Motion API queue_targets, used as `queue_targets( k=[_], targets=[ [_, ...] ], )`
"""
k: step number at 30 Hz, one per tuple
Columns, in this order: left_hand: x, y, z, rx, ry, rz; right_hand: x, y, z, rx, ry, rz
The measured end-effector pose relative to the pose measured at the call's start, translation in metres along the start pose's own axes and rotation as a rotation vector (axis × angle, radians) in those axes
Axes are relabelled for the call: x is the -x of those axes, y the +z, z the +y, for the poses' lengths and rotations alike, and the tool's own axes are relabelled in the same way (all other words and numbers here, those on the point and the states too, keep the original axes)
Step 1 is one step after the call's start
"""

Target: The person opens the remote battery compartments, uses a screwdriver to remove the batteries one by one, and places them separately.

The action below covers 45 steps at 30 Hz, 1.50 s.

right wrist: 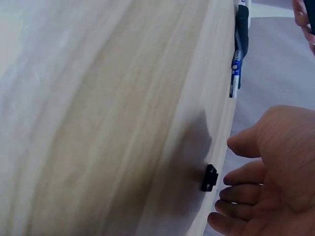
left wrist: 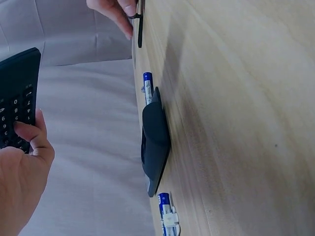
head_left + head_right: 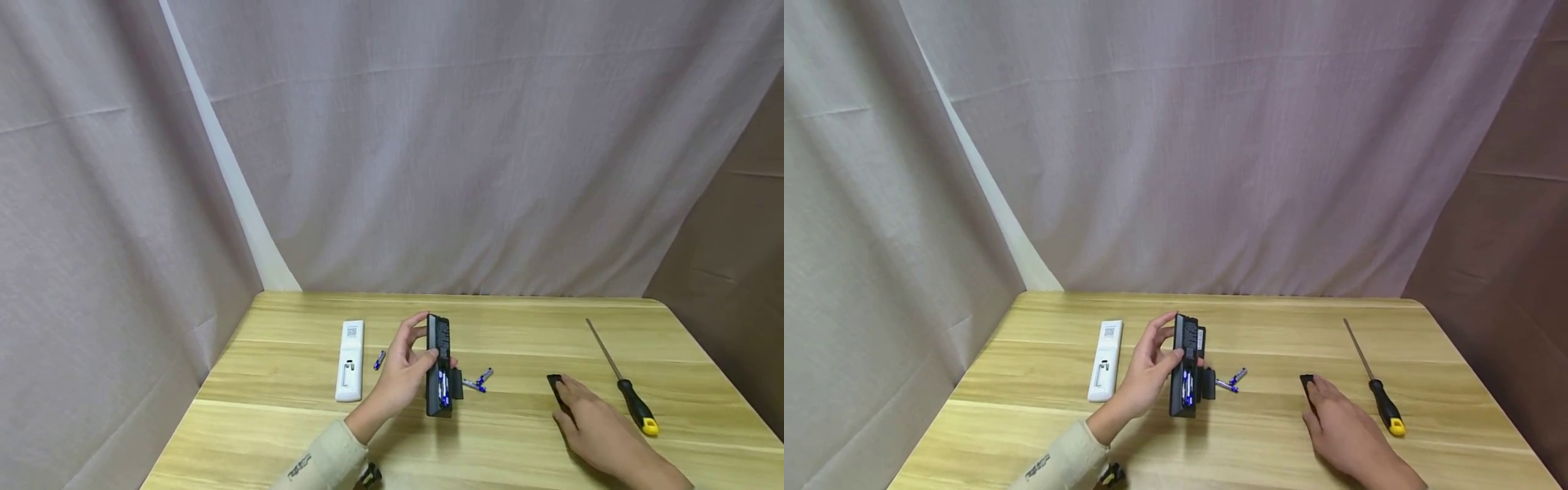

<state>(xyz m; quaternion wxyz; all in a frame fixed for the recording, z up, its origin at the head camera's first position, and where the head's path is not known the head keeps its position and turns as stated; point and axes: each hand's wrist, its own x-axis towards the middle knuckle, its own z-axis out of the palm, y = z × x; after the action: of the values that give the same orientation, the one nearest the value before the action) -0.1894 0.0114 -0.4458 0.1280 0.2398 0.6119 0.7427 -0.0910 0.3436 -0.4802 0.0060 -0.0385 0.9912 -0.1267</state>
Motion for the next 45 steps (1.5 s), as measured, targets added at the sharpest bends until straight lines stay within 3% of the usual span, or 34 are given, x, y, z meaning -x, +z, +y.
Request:
queue_targets(
  k=[13,19,23,33,45],
  targets=[
    [-0.001,0.004,-0.004,0.057,-0.007,0.060,0.011,-0.019,-0.008,0.013,0.032,0.151],
    [0.000,0.004,-0.004,0.068,0.017,0.054,0.013,-0.021,0.002,0.023,0.026,0.246],
    [0.000,0.003,-0.004,0.074,0.016,0.054,0.011,-0.025,0.015,0.014,0.076,0.268],
    [0.000,0.005,-0.002,0.080,-0.009,0.054,0.009,-0.029,0.054,0.012,0.244,0.151],
    [-0.007,0.007,-0.005,0.085,-0.023,0.064,0.008,-0.029,0.082,-0.004,0.303,-0.016]
  ],
)
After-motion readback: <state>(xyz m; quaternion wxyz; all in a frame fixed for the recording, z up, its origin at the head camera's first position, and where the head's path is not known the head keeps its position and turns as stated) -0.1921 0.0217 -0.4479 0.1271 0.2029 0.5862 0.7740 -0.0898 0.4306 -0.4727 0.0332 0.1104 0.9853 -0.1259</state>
